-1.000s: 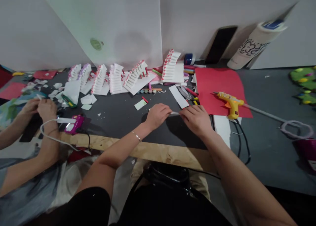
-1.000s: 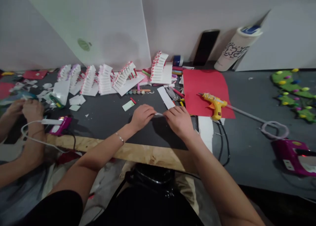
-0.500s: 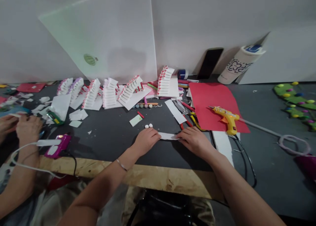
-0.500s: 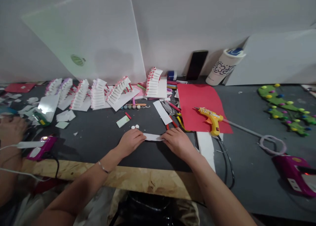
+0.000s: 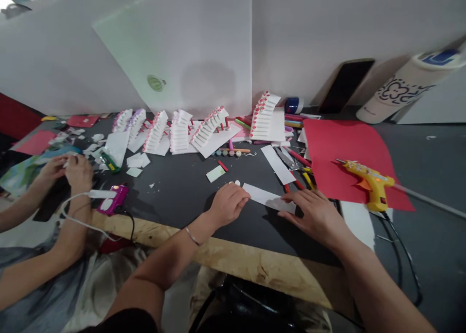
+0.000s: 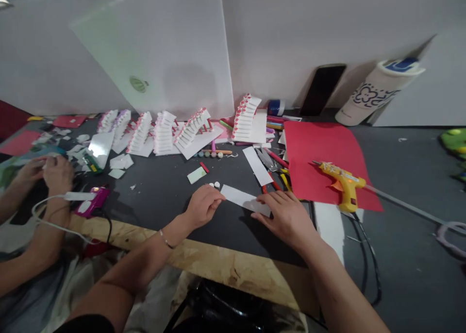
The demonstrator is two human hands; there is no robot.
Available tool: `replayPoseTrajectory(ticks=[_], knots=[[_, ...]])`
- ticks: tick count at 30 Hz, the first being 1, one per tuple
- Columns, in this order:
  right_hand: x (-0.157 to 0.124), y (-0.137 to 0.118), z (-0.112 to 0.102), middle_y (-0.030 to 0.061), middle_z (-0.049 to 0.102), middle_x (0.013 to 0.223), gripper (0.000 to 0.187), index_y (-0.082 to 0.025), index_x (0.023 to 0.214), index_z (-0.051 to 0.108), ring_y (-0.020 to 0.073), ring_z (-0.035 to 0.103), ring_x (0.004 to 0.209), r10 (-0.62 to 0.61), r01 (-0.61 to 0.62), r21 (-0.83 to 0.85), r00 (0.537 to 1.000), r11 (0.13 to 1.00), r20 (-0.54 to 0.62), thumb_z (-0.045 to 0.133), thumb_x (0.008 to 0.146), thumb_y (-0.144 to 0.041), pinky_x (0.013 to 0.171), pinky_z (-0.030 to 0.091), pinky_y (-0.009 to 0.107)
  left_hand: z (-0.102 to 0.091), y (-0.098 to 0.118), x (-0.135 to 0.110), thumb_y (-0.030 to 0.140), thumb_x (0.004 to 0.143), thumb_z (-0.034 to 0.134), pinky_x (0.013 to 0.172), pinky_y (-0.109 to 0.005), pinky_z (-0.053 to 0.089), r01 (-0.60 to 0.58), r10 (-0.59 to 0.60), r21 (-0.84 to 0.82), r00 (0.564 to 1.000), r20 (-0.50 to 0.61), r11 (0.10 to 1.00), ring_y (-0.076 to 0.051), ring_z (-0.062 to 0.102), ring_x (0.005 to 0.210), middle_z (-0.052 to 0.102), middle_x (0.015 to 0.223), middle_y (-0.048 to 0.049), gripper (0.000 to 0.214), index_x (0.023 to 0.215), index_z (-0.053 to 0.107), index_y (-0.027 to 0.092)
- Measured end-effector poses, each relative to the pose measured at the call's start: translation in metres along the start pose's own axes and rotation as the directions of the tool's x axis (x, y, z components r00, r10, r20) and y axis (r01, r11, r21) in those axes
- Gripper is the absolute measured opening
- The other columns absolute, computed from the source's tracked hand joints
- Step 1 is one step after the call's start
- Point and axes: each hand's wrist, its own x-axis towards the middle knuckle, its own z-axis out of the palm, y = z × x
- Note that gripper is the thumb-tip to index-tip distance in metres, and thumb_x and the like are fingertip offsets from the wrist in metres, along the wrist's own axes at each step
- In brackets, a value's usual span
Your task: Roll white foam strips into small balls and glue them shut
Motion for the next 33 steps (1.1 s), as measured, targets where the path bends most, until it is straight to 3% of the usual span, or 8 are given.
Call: replayPoseTrajectory(ticks=[6,13,17,20,25,28,31,33], knots=[[-0.001,-0.002,-0.005,0.0012,0.058,0.065,0.015,-0.023,0.081,0.049,0.0186,0.056,0.06,0.054,-0.051,0.028,0.989,0.998,-0.136,0.044,0.095,-0.028,0.063,0.039,0.031,0.003,0.005,-0.003,0.031,0.1,0.019,0.063,-0.031,0.041,-0.028,0.028,0.046,0.999,0.019,0.999,-0.016,0.047,0.062,0.052,0.059,-0.0037,0.047,0.063,0.045,0.021],[0.001,-0.005,-0.003,0.0023,0.063,0.067,0.017,-0.025,0.081,0.05,0.0184,0.059,0.06,-0.028,0.041,0.082,0.987,0.996,-0.16,0.044,0.096,-0.031,0.062,0.042,0.031,0.001,0.007,-0.004,0.047,0.101,0.015,0.072,-0.032,0.04,0.029,-0.03,0.014,0.995,0.09,0.999,-0.017,0.052,0.07,0.055,0.066,-0.0046,0.053,0.068,0.047,0.02],[-0.002,-0.01,-0.002,0.0034,0.069,0.072,0.027,-0.025,0.085,0.06,0.0195,0.064,0.063,0.175,-0.154,0.155,0.975,0.976,-0.135,0.043,0.096,-0.043,0.057,0.044,0.029,0.002,0.011,-0.003,0.035,0.102,0.019,0.084,-0.031,0.04,0.036,-0.032,-0.082,0.999,0.042,0.996,-0.016,0.056,0.083,0.062,0.081,-0.0068,0.041,0.081,0.05,0.019],[-0.006,-0.016,-0.007,0.0027,0.072,0.075,0.036,-0.025,0.091,0.067,0.0191,0.067,0.062,0.349,-0.338,0.187,0.937,0.922,-0.028,0.043,0.093,-0.052,0.053,0.043,0.028,0.003,0.007,-0.003,0.036,0.102,0.026,0.084,-0.031,0.039,-0.005,0.007,-0.031,0.999,0.048,1.0,-0.014,0.055,0.077,0.062,0.074,-0.004,0.041,0.073,0.05,0.019],[-0.007,-0.028,-0.016,0.0024,0.069,0.069,0.038,-0.024,0.075,0.065,0.0165,0.063,0.058,0.36,-0.365,0.348,0.929,0.863,0.081,0.046,0.091,-0.052,0.055,0.043,0.027,-0.006,0.006,0.003,0.044,0.098,0.04,0.087,-0.035,0.034,0.03,-0.029,0.149,1.0,-0.003,0.988,-0.014,0.056,0.074,0.064,0.069,-0.0008,0.045,0.064,0.055,0.018],[-0.002,-0.035,-0.014,0.0013,0.062,0.059,0.041,-0.023,0.065,0.059,0.0141,0.057,0.053,0.433,-0.437,0.562,0.889,0.702,0.15,0.049,0.089,-0.054,0.055,0.044,0.027,-0.016,0.019,0.015,0.032,0.101,0.038,0.095,-0.035,0.031,0.109,-0.093,0.15,0.99,-0.106,0.983,-0.013,0.06,0.086,0.07,0.092,-0.0019,0.032,0.091,0.066,0.021],[0.004,-0.036,-0.008,0.003,0.067,0.067,0.04,-0.021,0.087,0.066,0.0139,0.057,0.053,0.468,-0.461,0.801,0.844,0.383,0.262,0.059,0.082,-0.06,0.051,0.044,0.027,-0.021,0.034,0.029,0.033,0.101,0.038,0.103,-0.037,0.026,0.086,-0.077,0.091,0.992,-0.102,0.992,-0.012,0.061,0.079,0.068,0.077,0.0019,0.032,0.095,0.068,0.024],[0.007,-0.034,-0.005,0.0031,0.067,0.066,0.044,-0.019,0.097,0.067,0.0125,0.055,0.05,0.46,-0.478,0.845,0.822,0.239,0.334,0.062,0.08,-0.059,0.046,0.042,0.025,-0.019,0.041,0.036,0.039,0.1,0.041,0.105,-0.037,0.025,0.059,-0.053,0.055,0.993,-0.108,0.997,-0.012,0.062,0.081,0.069,0.079,0.0015,0.031,0.1,0.068,0.025]])
